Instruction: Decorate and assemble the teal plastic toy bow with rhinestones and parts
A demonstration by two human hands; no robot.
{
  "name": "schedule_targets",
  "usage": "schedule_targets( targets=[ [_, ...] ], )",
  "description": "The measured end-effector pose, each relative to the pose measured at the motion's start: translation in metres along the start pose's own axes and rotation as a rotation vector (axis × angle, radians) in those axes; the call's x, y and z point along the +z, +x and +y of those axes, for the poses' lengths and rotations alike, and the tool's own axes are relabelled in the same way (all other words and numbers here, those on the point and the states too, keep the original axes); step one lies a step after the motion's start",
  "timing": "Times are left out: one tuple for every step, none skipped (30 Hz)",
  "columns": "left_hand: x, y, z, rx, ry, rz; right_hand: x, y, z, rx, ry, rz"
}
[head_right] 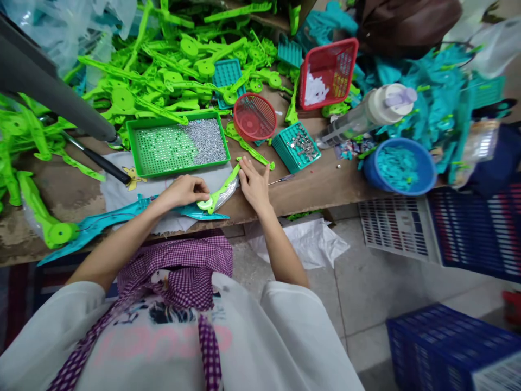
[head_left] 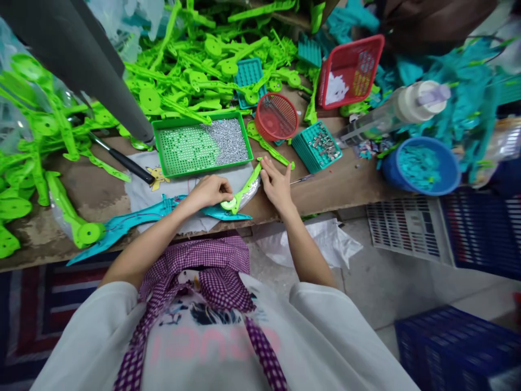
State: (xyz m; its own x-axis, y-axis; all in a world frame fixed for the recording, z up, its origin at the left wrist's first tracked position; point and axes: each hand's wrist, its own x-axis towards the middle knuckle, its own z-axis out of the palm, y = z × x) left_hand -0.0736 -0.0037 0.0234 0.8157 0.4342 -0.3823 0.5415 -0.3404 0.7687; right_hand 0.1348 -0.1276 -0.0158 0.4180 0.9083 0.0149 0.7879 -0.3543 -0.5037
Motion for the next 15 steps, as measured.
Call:
schedule_targets(
  targets=[
    [-0.001, 0.001, 0.0, 0.008, 0.004, -0.019, -0.001, 0.001, 0.002, 0.004, 0.018, -0.018],
    [-0.002, 0.002, -0.001, 0.022, 0.006, -0.032, -0.004, 0.002, 0.002, 0.004, 0.03, -0.031],
    [-0.002, 0.002, -0.002, 0.04, 0.007, -0.041, -0.009, 0.003, -0.001, -0.002, 0.037, -0.028],
    [-0.003, 0.003, -0.003, 0.059, 0.011, -0.044, -0.014, 0.004, -0.009, -0.015, 0.043, -0.006],
    [-0.003, 0.003, -0.004, 0.073, 0.018, -0.047, -0.021, 0.006, -0.022, -0.036, 0.056, 0.038],
    [-0.003, 0.003, -0.004, 0.085, 0.024, -0.052, -0.028, 0.01, -0.04, -0.064, 0.081, 0.1],
    [-0.004, 0.004, -0.005, 0.093, 0.028, -0.06, -0.035, 0.016, -0.064, -0.104, 0.122, 0.161],
    [-0.004, 0.005, -0.006, 0.098, 0.032, -0.068, -0.04, 0.024, -0.092, -0.15, 0.185, 0.214],
    [-0.005, 0.006, -0.006, 0.104, 0.037, -0.075, -0.044, 0.035, -0.122, -0.213, 0.265, 0.229],
    [-0.005, 0.007, -0.006, 0.108, 0.042, -0.082, -0.044, 0.049, -0.152, -0.287, 0.348, 0.212],
    [-0.005, 0.008, -0.006, 0.108, 0.045, -0.086, -0.041, 0.066, -0.18, -0.38, 0.45, 0.189],
    [-0.005, 0.009, -0.005, 0.107, 0.044, -0.086, -0.036, 0.085, -0.204, -0.472, 0.573, 0.139],
    [-0.005, 0.009, -0.005, 0.105, 0.037, -0.086, -0.029, 0.103, -0.223, -0.541, 0.712, 0.054],
    [-0.005, 0.009, -0.005, 0.104, 0.023, -0.088, -0.021, 0.12, -0.235, -0.584, 0.833, -0.067],
    [-0.005, 0.009, -0.006, 0.102, 0.007, -0.09, -0.013, 0.133, -0.242, -0.602, 0.927, -0.191]
  ],
)
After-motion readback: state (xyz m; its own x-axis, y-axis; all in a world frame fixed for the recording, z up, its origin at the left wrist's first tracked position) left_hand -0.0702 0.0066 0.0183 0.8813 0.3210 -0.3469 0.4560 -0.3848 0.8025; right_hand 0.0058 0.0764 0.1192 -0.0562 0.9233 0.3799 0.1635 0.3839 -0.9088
